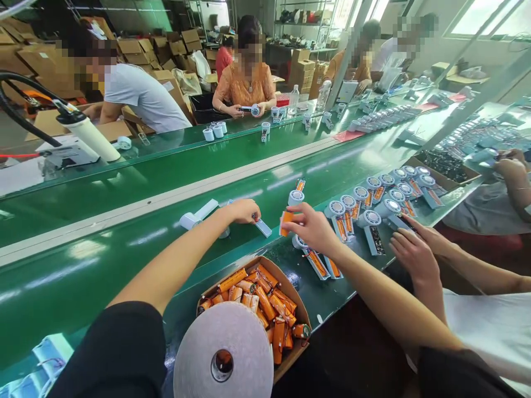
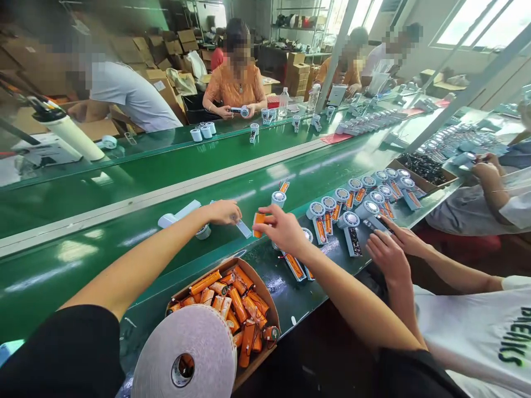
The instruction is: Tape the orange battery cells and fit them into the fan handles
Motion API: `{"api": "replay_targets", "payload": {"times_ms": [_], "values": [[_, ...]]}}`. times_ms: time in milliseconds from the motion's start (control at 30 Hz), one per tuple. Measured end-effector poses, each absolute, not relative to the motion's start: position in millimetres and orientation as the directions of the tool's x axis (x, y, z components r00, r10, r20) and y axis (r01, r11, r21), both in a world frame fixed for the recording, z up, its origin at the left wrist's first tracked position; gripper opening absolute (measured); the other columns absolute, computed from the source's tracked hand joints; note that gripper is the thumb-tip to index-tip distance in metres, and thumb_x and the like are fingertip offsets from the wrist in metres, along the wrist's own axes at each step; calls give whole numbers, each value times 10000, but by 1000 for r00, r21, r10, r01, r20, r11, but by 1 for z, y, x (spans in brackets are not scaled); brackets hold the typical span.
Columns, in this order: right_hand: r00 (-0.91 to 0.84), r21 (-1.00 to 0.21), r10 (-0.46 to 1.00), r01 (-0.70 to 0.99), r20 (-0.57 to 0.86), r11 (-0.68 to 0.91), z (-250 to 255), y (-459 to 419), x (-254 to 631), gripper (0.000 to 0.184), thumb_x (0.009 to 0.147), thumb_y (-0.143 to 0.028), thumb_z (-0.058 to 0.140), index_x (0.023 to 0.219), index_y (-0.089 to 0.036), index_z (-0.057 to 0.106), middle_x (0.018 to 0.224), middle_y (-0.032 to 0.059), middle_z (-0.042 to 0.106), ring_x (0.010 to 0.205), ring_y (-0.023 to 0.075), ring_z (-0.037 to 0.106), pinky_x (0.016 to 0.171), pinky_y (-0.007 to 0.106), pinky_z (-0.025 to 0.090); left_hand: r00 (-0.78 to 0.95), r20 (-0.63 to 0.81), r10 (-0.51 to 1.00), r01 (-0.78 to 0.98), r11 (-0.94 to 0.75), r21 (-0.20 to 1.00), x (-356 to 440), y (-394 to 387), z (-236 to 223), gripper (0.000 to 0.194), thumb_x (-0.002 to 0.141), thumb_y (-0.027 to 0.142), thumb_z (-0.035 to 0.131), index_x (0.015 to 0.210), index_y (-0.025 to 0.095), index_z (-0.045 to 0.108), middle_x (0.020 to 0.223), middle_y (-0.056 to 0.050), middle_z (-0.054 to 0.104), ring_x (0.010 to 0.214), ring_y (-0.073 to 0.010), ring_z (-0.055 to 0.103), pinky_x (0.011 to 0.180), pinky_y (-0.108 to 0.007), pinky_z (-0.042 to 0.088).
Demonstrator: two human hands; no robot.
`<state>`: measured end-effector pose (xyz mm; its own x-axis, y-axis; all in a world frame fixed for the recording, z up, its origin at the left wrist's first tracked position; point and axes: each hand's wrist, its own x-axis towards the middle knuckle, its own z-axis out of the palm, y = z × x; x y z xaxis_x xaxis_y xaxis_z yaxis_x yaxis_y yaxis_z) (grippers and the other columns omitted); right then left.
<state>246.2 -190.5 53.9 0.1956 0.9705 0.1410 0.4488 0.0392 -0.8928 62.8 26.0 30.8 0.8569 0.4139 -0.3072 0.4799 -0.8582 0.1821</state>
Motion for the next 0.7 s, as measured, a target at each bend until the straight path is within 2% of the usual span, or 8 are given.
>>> {"api": "replay_targets", "payload": {"times_ms": [67,133,200,233,433,533,633,700], "values": [[86,-720,993,694,82,-1,52,-158,232,335,958,-368,722,1256,-232,654,903,39,844,849,252,807,787,333,579,854,-337,397,482,-848,221,64,32,34,147,817,299,746,938,315,829,1089,33,821,1029,-167,703,895,-210,491],[5,-461,1000,887,-14,-11,50,-136,219,362,1038,-387,623,1365,-231,613,1002,75,845,979,288,802,825,333,558,839,-331,432,516,-825,230,66,35,36,217,868,350,689,1033,306,823,1086,17,821,983,-170,715,847,-216,495],[-28,-232,993,973,-115,1,47,-127,210,419,1084,-422,541,1458,-233,560,1093,122,830,1061,325,787,837,341,548,822,-303,483,555,-800,229,68,33,35,270,897,379,655,1104,298,808,1071,-2,821,964,-183,722,826,-231,499],[-32,-162,988,987,-152,7,46,-125,207,440,1093,-430,519,1487,-235,539,1117,141,822,1073,338,783,840,348,548,813,-289,506,572,-788,229,69,32,34,280,903,375,646,1123,296,801,1073,-7,821,970,-189,724,826,-239,502],[-21,-77,973,997,-231,3,40,-121,190,434,1088,-448,512,1467,-255,598,1231,193,782,1137,364,764,891,419,580,768,-228,599,641,-728,244,80,17,35,275,899,246,626,1113,290,792,1192,3,810,1069,-181,725,870,-238,525],[-26,-59,968,998,-251,12,48,-113,183,450,1036,-484,613,1394,-219,676,1293,214,757,1205,376,735,946,447,581,755,-202,625,656,-712,251,89,3,48,270,900,218,630,1112,270,789,1154,-9,817,1062,-177,727,890,-237,538],[-52,-67,970,997,-239,37,66,-116,185,431,1016,-474,650,1333,-192,724,1337,215,742,1243,378,710,995,455,566,745,-123,656,662,-703,260,80,-30,69,389,926,211,607,1297,219,726,1279,-82,776,1213,-224,683,1038,-321,523],[-79,-82,979,995,-187,65,77,-137,190,432,1042,-430,614,1399,-197,686,1425,201,701,1294,358,676,1043,444,540,743,-59,667,654,-704,277,50,-67,85,460,966,248,580,1417,196,652,1424,-126,702,1337,-256,618,1141,-397,473]]}}
